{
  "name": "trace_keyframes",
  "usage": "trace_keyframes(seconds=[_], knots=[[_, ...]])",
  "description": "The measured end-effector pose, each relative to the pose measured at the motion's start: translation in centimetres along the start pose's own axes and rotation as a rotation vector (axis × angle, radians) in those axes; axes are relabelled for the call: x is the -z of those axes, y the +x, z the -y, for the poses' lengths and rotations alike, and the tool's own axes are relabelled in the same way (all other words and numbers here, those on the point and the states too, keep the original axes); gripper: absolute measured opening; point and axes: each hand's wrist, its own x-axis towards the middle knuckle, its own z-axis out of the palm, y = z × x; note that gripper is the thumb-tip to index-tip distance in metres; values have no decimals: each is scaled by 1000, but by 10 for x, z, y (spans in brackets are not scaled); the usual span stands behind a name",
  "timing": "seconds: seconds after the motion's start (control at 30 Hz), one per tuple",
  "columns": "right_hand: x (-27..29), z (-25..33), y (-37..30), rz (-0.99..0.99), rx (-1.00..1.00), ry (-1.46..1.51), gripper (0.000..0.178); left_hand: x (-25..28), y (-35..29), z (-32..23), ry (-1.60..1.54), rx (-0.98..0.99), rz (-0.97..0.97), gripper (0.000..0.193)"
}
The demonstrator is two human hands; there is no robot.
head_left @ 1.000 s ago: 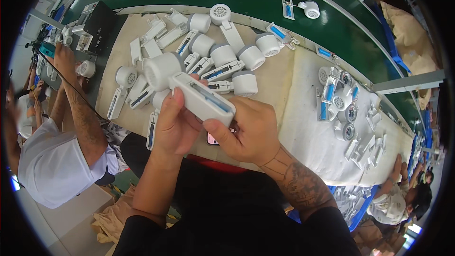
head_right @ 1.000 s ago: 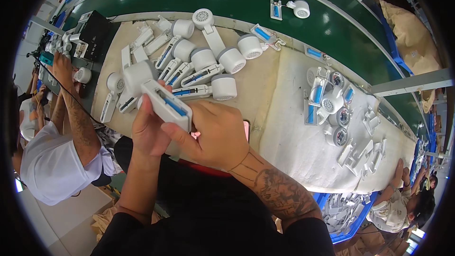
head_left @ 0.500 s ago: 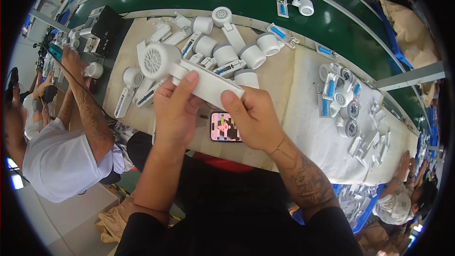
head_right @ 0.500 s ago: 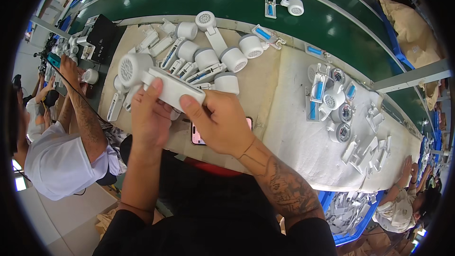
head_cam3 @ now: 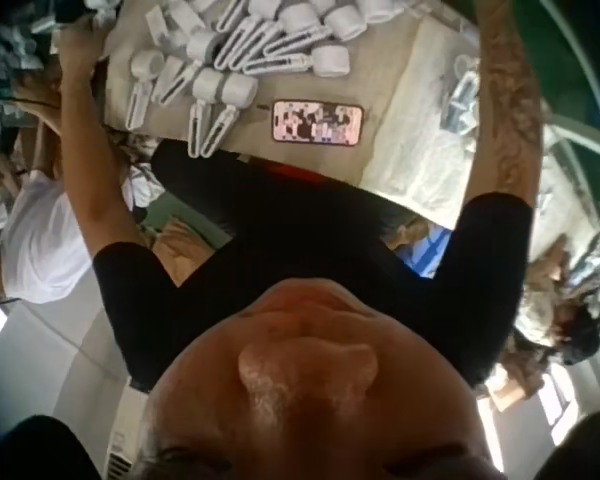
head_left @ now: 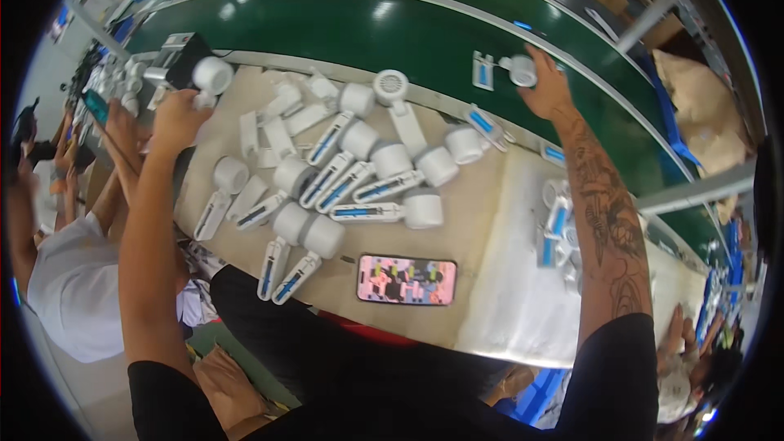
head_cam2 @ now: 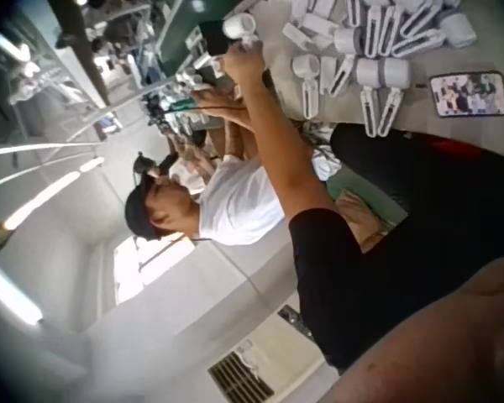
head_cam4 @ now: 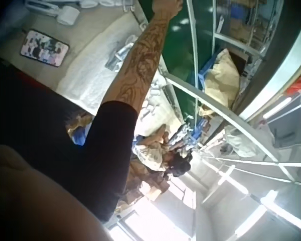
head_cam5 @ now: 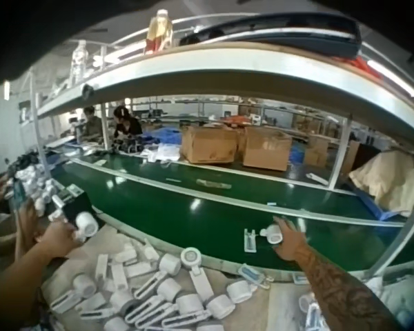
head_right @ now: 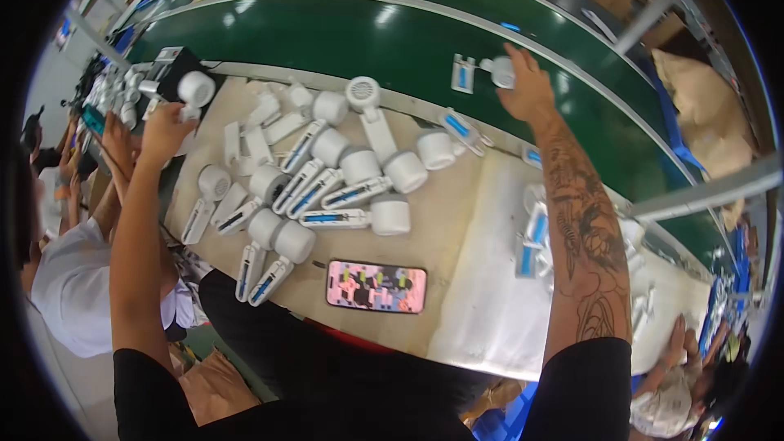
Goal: The person assembles handheld fans by attaching the fan head components to the handle casings and snapping the plastic housing covers into place by hand.
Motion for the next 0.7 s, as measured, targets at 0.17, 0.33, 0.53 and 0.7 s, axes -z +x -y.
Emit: trace_keyframes(seconds=[0.17,0.33,0.53,0.7], knots=[[-28,-39,35,167,-149,-4,89,-29,5,-17,-36,67,207,42],[-18,-11,27,105,-127,-101,56,-89,0,40,-85,-33,136,53],[71,40,-24,-11,-21,549,67,-47,0,14,-245,69,-87,49],[177,94,-128,170,76,1252,63,-12,-53,-170,-1336,55,92,47]])
